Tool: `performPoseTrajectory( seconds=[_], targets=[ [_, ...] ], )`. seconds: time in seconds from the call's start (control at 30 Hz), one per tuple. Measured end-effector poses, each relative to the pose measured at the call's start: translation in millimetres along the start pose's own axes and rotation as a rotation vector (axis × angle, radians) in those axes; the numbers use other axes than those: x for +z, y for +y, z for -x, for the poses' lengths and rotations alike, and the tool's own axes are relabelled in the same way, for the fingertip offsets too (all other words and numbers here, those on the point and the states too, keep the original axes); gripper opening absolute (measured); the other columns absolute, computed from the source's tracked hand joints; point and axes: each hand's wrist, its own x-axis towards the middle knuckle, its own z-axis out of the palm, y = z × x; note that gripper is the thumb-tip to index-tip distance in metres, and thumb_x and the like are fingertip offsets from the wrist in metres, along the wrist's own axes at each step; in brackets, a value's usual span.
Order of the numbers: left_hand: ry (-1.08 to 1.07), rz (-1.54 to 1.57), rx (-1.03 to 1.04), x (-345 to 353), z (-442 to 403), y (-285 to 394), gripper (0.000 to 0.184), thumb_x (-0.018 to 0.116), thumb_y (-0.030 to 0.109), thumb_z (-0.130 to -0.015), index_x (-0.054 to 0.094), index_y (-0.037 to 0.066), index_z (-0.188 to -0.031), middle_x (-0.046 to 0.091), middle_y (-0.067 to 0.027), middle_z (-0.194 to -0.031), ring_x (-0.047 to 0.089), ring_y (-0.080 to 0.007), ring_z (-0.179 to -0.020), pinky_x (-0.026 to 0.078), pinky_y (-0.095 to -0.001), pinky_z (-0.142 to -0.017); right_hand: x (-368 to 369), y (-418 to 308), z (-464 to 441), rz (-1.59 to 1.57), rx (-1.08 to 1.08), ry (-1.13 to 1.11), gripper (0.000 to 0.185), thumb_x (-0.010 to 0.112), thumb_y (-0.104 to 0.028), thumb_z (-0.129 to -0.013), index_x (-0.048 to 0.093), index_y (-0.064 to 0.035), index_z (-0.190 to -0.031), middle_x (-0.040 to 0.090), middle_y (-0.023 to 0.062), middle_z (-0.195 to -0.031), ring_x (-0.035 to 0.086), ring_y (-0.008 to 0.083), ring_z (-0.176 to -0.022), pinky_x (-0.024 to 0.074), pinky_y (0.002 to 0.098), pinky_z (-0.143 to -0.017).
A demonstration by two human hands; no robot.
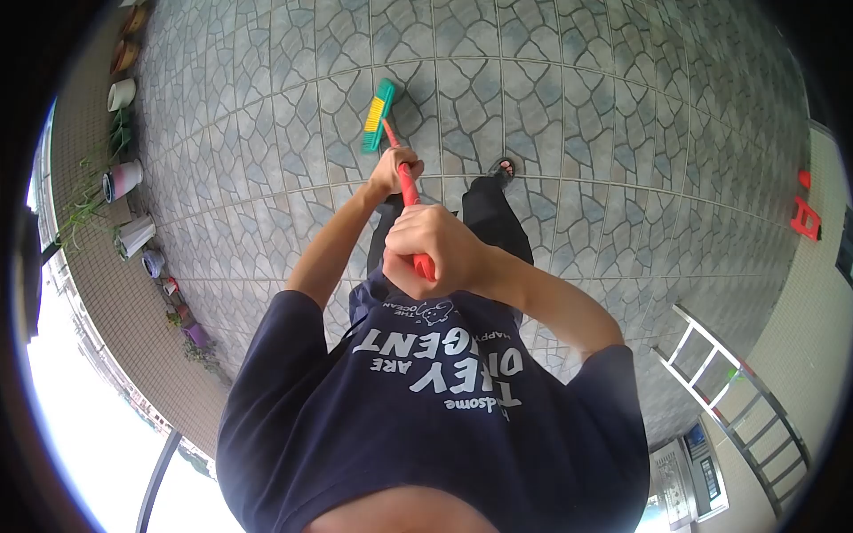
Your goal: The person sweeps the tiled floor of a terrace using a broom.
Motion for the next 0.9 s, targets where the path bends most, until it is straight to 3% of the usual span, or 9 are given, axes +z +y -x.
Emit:
performPoseTrajectory(
  seconds=[0.17,0.37,0.47,0.57,0.67,0.9],
  targets=[
    [0.237,0.132,0.037,73,-52,94,0.022,0.07,0.008,-0.071,0.051,0.004,-0.06,0.053,-0.0133,-0.059,0.054,-0.0376,-0.059,0.044,-0.0459,-0.061,-71,-50,28,0.06,-0.07,-0.144,0.024,0.068,-0.002,-0.065,0.046,-0.0086,-0.058,0.05,0.0049,-0.054,0.05,0.0269,-0.049,0.039,0.0371,-0.053],
    [0.285,0.012,-0.017,32,-5,154,0.02,0.068,0.005,-0.072,0.051,0.004,-0.06,0.053,-0.0124,-0.059,0.055,-0.0347,-0.058,0.044,-0.0439,-0.063,-77,-98,41,-0.097,-0.234,-0.252,0.026,0.07,-0.01,-0.068,0.046,-0.0118,-0.057,0.051,0.0023,-0.056,0.051,0.0236,-0.05,0.0399,0.0361,-0.053],
    [0.324,-0.079,-0.108,7,37,139,0.02,0.068,0.005,-0.073,0.052,0.003,-0.061,0.055,-0.013,-0.059,0.056,-0.0341,-0.059,0.044,-0.0429,-0.064,-61,-77,38,-0.159,-0.244,-0.295,0.021,0.067,-0.007,-0.069,0.05,-0.0099,-0.058,0.051,0.0035,-0.056,0.051,0.0251,-0.051,0.0404,0.037,-0.055],
    [0.438,-0.181,-0.202,12,72,54,0.026,0.069,0.006,-0.073,0.048,0.003,-0.057,0.053,-0.0138,-0.057,0.055,-0.0349,-0.058,0.043,-0.0441,-0.062,-22,1,32,-0.205,-0.213,-0.298,0.018,0.066,-0.004,-0.069,0.052,-0.0076,-0.058,0.052,0.0053,-0.056,0.052,0.0276,-0.052,0.0421,0.0377,-0.059],
    [0.456,-0.157,-0.216,44,89,3,0.028,0.069,0.006,-0.073,0.047,0.003,-0.056,0.052,-0.0146,-0.057,0.054,-0.0352,-0.057,0.043,-0.0452,-0.061,10,34,37,-0.202,-0.117,-0.383,0.018,0.066,-0.004,-0.068,0.051,-0.0069,-0.058,0.054,0.0065,-0.056,0.053,0.0289,-0.052,0.0431,0.0378,-0.06],
    [0.858,0.129,-0.067,121,15,100,0.029,0.065,0.001,-0.08,0.046,0.001,-0.058,0.052,-0.0153,-0.058,0.051,-0.0361,-0.052,0.041,-0.0451,-0.054,-5,-58,37,0.079,0.021,-0.508,0.024,0.065,-0.004,-0.066,0.046,-0.0083,-0.052,0.051,0.0063,-0.051,0.051,0.0279,-0.048,0.0428,0.0376,-0.057]
  ],
)
